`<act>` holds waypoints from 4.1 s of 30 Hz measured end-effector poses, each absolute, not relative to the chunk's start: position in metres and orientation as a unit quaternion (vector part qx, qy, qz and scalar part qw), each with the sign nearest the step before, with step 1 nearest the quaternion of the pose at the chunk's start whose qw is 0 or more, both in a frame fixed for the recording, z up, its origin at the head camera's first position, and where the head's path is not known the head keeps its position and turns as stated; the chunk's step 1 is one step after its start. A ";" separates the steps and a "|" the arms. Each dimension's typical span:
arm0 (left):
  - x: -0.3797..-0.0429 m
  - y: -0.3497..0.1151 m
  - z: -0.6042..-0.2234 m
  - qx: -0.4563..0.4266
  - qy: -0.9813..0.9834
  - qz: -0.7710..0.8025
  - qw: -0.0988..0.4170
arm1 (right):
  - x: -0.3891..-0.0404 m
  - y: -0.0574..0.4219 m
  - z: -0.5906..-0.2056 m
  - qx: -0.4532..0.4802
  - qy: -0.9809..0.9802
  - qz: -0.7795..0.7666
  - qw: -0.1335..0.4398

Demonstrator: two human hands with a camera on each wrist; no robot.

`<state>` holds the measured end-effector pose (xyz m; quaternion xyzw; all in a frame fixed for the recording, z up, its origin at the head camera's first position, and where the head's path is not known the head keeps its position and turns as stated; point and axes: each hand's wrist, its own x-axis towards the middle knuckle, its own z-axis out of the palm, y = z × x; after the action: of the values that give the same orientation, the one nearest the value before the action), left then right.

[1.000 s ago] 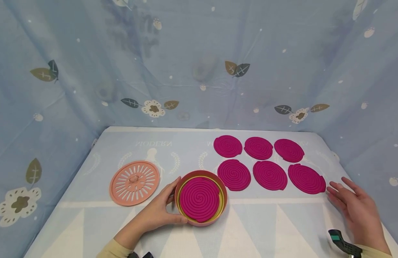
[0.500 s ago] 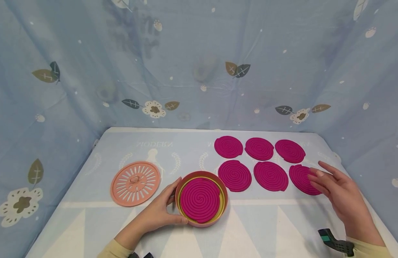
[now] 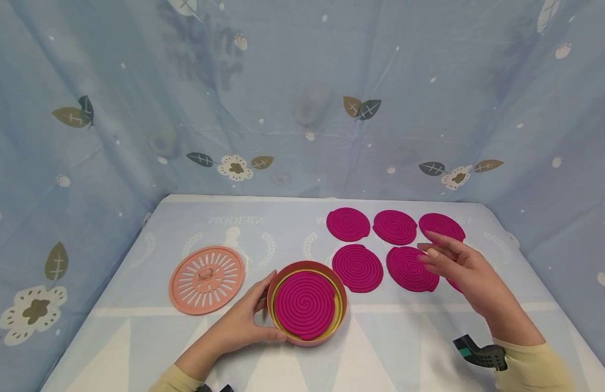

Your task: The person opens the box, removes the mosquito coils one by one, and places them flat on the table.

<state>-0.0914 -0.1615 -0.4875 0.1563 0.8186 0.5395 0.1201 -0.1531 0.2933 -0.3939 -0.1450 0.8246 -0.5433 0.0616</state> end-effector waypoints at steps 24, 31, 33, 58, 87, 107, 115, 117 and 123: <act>-0.091 -0.160 -0.484 0.153 0.818 0.540 0.124 | -0.162 0.181 -0.400 -0.200 0.805 -0.523 0.195; -0.089 -0.160 -0.483 0.139 0.822 0.538 0.125 | -0.161 0.156 -0.406 -0.225 0.781 -0.529 0.243; -0.089 -0.160 -0.484 0.139 0.821 0.540 0.125 | -0.160 0.149 -0.408 -0.239 0.793 -0.506 0.241; -0.089 -0.160 -0.485 0.144 0.819 0.542 0.122 | -0.155 0.110 -0.420 -0.313 0.815 -0.420 0.249; -0.089 -0.161 -0.486 0.151 0.816 0.544 0.119 | -0.162 0.123 -0.430 -0.199 0.701 -0.615 0.300; -0.090 -0.162 -0.489 0.159 0.813 0.549 0.114 | -0.138 0.143 -0.430 -0.204 0.647 -0.648 0.346; -0.090 -0.161 -0.487 0.156 0.812 0.550 0.120 | -0.133 0.141 -0.436 -0.193 0.650 -0.652 0.338; -0.090 -0.161 -0.487 0.155 0.813 0.548 0.119 | -0.132 0.139 -0.438 -0.192 0.665 -0.644 0.325; -0.089 -0.161 -0.486 0.152 0.815 0.547 0.118 | -0.128 0.136 -0.437 -0.184 0.705 -0.620 0.291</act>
<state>-0.0889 -0.1606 -0.4862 0.1516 0.8149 0.5468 0.1181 -0.1282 0.1357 -0.4374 -0.1837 0.7051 -0.6199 0.2913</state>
